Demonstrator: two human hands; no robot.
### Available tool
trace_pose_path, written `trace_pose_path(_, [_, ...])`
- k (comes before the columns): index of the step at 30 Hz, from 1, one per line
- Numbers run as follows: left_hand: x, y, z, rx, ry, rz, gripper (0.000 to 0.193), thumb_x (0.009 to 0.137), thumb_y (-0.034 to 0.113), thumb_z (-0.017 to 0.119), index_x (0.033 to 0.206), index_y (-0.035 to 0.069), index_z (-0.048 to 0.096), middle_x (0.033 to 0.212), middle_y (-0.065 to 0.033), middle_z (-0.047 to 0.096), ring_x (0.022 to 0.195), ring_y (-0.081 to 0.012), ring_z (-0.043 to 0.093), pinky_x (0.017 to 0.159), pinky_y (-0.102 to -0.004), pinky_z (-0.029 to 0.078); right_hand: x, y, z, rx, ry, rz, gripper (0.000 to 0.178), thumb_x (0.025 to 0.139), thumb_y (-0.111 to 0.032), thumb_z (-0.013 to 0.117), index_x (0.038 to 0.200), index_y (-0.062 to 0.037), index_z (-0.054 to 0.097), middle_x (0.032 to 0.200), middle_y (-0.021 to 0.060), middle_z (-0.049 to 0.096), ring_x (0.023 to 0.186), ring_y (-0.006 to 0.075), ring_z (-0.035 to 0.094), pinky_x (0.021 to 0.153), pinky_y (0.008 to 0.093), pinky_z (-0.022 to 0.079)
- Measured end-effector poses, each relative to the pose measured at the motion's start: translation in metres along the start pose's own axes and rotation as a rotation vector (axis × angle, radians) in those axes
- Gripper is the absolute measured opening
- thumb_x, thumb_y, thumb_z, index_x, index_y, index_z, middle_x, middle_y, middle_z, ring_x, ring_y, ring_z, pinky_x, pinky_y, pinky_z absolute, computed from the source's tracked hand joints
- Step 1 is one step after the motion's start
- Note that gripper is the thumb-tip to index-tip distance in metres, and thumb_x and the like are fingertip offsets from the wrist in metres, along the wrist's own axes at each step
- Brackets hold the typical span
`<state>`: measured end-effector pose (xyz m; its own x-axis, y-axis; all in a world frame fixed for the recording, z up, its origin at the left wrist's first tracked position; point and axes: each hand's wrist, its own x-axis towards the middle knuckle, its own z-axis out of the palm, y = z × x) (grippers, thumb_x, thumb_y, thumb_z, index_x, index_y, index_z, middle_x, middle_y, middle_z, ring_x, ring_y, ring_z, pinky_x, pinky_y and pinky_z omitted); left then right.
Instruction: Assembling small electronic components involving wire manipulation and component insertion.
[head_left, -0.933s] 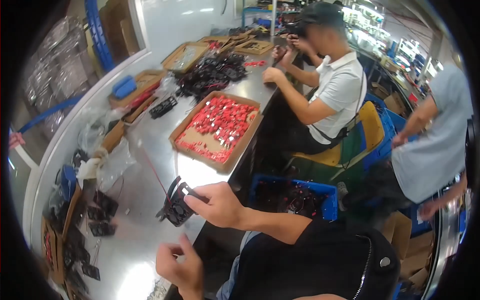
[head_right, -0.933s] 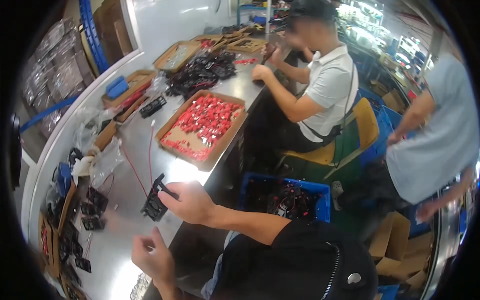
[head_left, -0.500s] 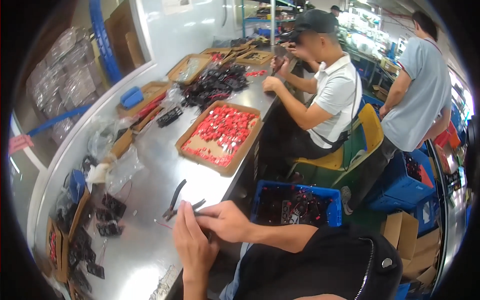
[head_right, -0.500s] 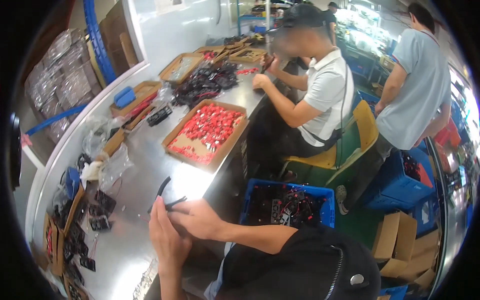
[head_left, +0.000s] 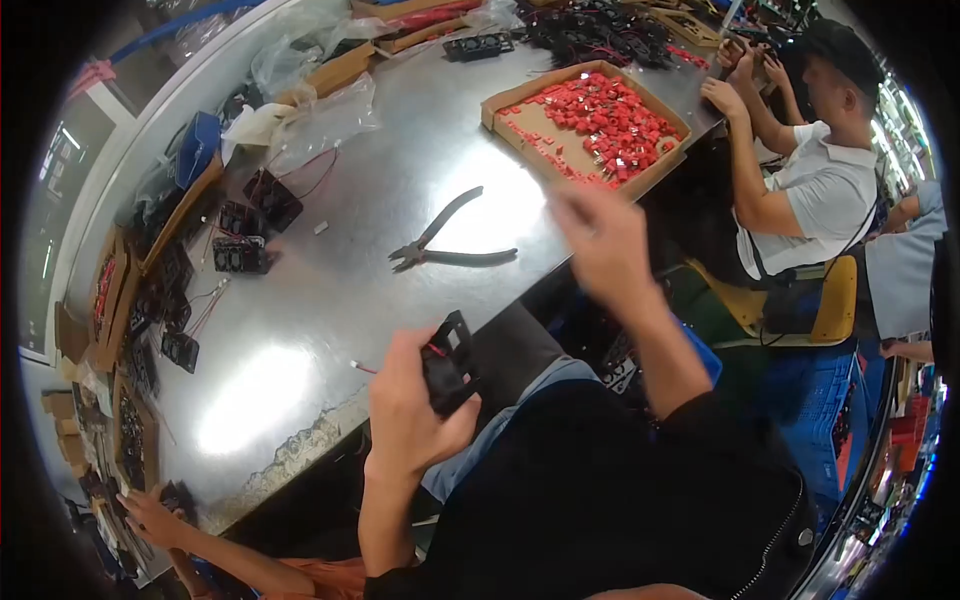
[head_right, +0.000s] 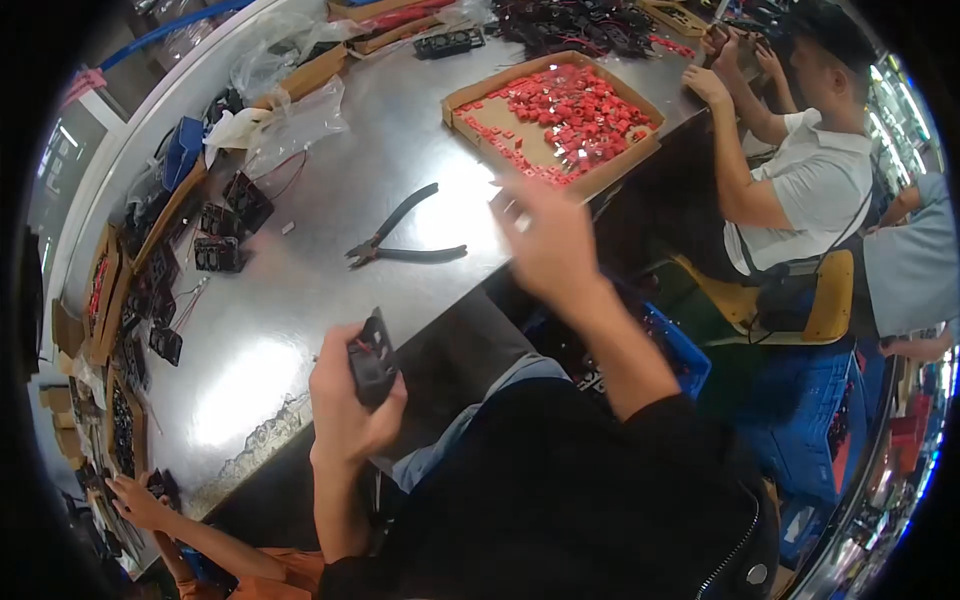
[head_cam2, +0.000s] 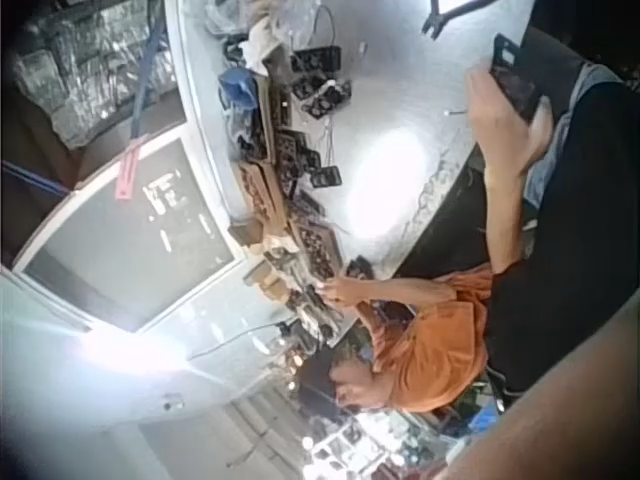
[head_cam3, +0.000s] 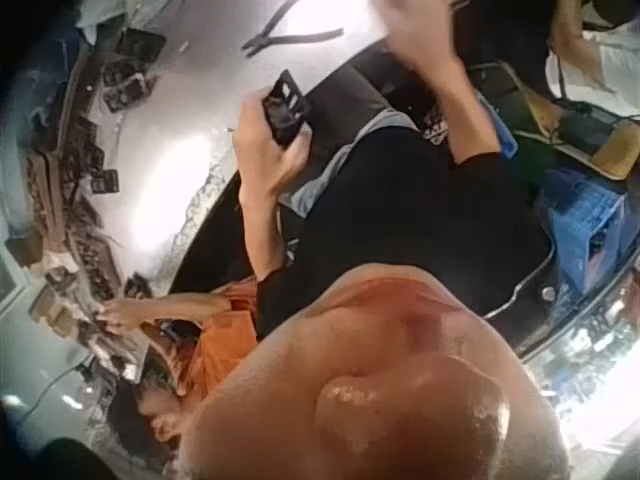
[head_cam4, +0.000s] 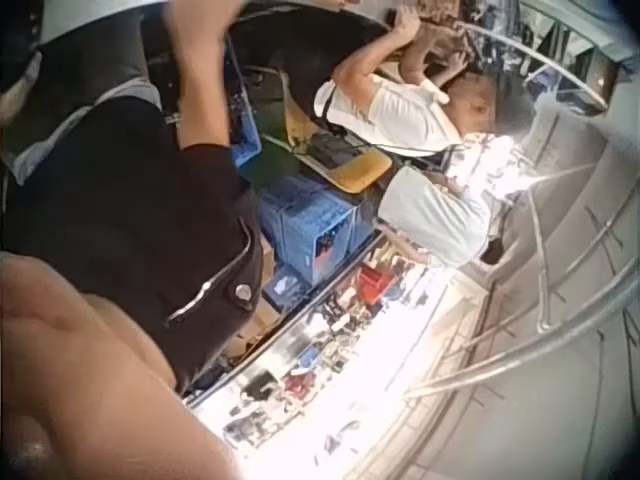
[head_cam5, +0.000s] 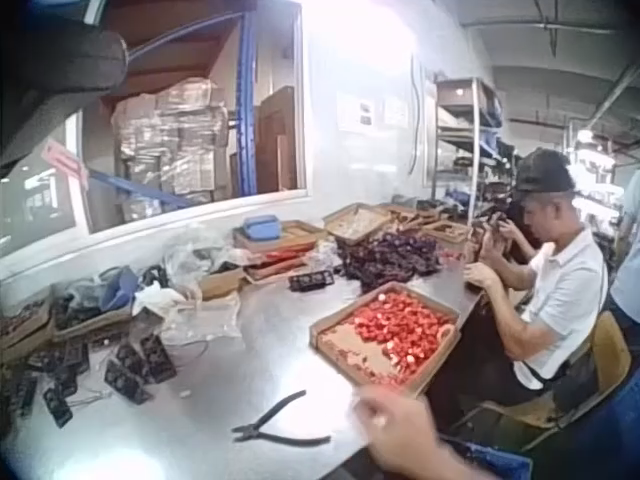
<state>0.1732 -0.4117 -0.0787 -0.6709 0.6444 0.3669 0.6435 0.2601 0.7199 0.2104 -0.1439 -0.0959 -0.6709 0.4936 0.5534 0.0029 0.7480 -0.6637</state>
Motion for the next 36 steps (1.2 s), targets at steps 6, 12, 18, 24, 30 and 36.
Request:
trace_pose_path(6, [0.003,0.004,0.001,-0.569,0.096,-0.362,0.049,0.085,0.008,0.068,0.13,-0.002,0.051,0.108,-0.0103,0.064,0.083,-0.0104,0.059,0.075,-0.0245,0.049,0.093,0.112,-0.014,-0.622,-0.177,-0.015,0.03,0.086,-0.023,0.069,0.109,-0.0043,0.073,0.094,0.0179,0.07,0.091,0.0345,0.067,0.084,0.0454,0.053])
trace_pose_path(12, [0.018,-0.008,-0.001,-0.856,-0.029,-0.522,0.055,0.087,0.006,0.068,0.139,0.0,0.049,0.112,-0.0102,0.064,0.086,-0.0111,0.06,0.072,-0.0251,0.05,0.12,0.126,0.0,-0.801,-0.332,-0.111,0.024,0.084,-0.019,0.065,0.1,-0.0057,0.075,0.095,0.0211,0.066,0.094,0.0382,0.066,0.087,0.0483,0.053])
trace_pose_path(18, [0.016,-0.027,0.011,-1.553,-0.064,-0.558,0.061,0.077,0.013,0.055,0.133,-0.01,0.049,0.105,-0.0191,0.066,0.082,-0.0205,0.063,0.075,-0.0309,0.052,0.121,0.1,-0.015,-0.798,-0.321,0.051,0.028,0.089,-0.021,0.064,0.113,-0.0056,0.064,0.105,0.0181,0.071,0.097,0.0335,0.068,0.083,0.0423,0.053])
trace_pose_path(24, [0.007,-0.017,0.016,-1.11,0.155,-0.575,0.038,0.084,0.004,0.069,0.12,-0.001,0.056,0.105,-0.0113,0.068,0.088,-0.0147,0.064,0.08,-0.029,0.052,0.038,0.016,-0.001,0.598,-0.323,0.41,0.028,0.095,-0.01,0.064,0.12,0.0014,0.067,0.106,0.0041,0.07,0.094,0.0126,0.063,0.086,0.0272,0.049])
trace_pose_path(30, [0.002,0.0,0.026,-0.717,0.364,-0.329,0.038,0.09,0.005,0.073,0.123,0.0,0.053,0.108,-0.0093,0.065,0.096,-0.0125,0.062,0.084,-0.027,0.052,-0.042,-0.053,0.027,1.056,-0.638,0.459,0.026,0.089,0.003,0.068,0.114,0.003,0.063,0.109,0.0116,0.07,0.1,0.0144,0.066,0.091,0.0278,0.051])
trace_pose_path(36, [-0.013,-0.002,0.016,-0.611,0.377,-0.247,0.04,0.089,0.003,0.073,0.123,-0.002,0.052,0.105,-0.0073,0.063,0.095,-0.0121,0.062,0.085,-0.0259,0.051,-0.055,-0.061,0.032,1.07,-0.736,0.478,0.026,0.091,0.004,0.066,0.117,0.0071,0.062,0.107,0.0126,0.07,0.099,0.0176,0.068,0.092,0.0304,0.055])
